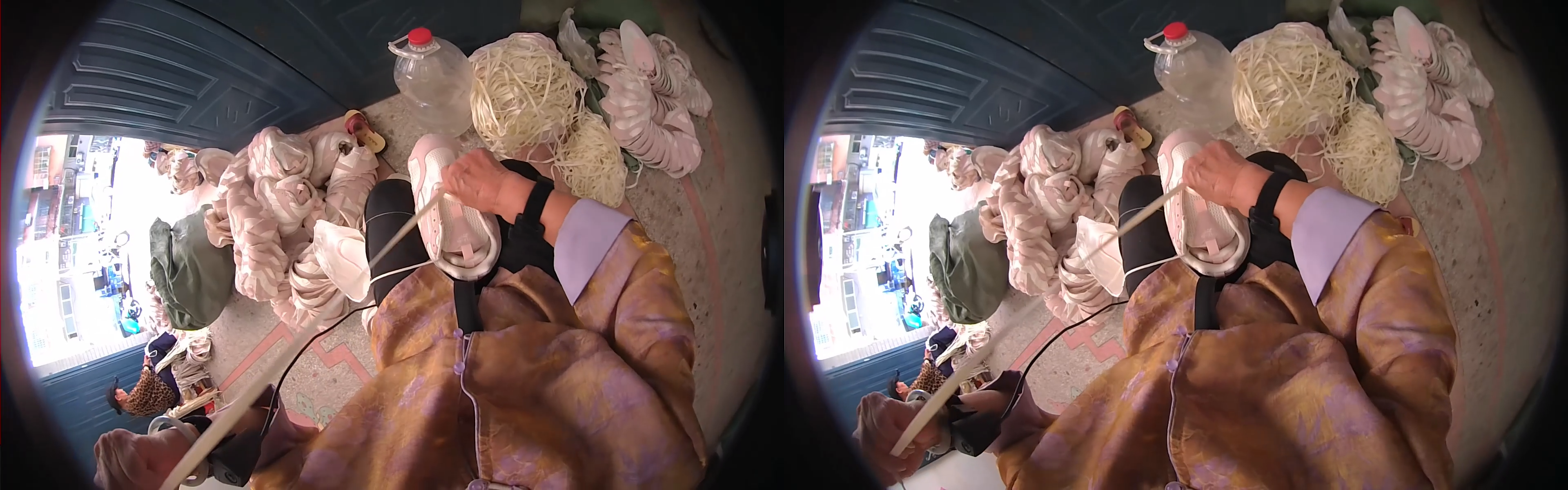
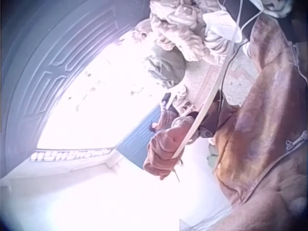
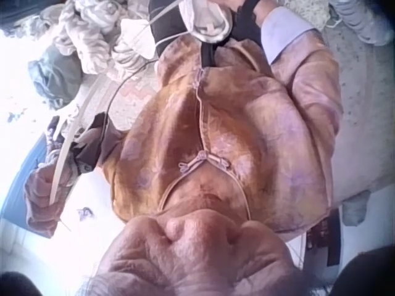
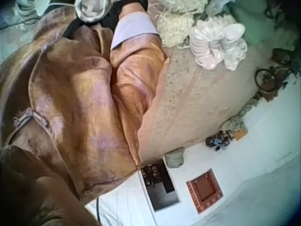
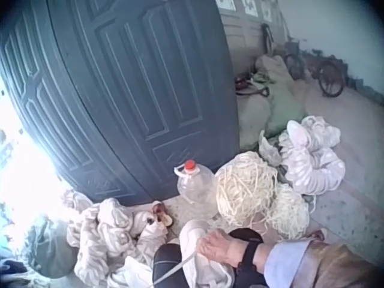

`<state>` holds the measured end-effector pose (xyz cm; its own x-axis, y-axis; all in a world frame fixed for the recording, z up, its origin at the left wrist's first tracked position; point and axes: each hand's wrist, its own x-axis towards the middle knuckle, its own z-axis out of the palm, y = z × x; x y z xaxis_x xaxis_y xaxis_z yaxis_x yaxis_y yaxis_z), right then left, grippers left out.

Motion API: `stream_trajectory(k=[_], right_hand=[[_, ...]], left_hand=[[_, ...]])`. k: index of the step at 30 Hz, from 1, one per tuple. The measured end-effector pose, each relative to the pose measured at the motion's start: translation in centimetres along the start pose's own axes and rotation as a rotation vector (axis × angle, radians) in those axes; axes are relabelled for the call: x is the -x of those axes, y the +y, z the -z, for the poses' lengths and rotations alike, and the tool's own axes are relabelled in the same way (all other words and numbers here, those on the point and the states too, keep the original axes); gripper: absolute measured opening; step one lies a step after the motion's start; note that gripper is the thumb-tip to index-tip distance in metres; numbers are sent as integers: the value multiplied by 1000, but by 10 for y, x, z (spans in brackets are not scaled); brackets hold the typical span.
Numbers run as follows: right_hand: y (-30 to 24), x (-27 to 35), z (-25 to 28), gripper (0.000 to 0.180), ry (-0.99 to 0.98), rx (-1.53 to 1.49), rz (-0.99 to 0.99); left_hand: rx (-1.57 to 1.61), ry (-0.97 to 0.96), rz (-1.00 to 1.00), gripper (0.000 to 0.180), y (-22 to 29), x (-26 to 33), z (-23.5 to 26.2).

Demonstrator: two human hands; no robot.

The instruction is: Lacing laces into new sneakers.

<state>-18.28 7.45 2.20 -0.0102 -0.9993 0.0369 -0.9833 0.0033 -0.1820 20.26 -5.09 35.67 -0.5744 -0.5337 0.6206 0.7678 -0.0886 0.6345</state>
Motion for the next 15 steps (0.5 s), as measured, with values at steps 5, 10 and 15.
stream_trajectory(k=[5,10,15], right_hand=[[-11,6,-27,19,229,-237,-400],[-14,25,-22,19,247,-582,-380],[2,66,-17,31,279,-835,-316]], left_hand=[[-14,-18,18,23,-38,-7,-44],[-330,270,-199,24,-30,-4,1],[-220,294,-41,26,-18,18,38]])
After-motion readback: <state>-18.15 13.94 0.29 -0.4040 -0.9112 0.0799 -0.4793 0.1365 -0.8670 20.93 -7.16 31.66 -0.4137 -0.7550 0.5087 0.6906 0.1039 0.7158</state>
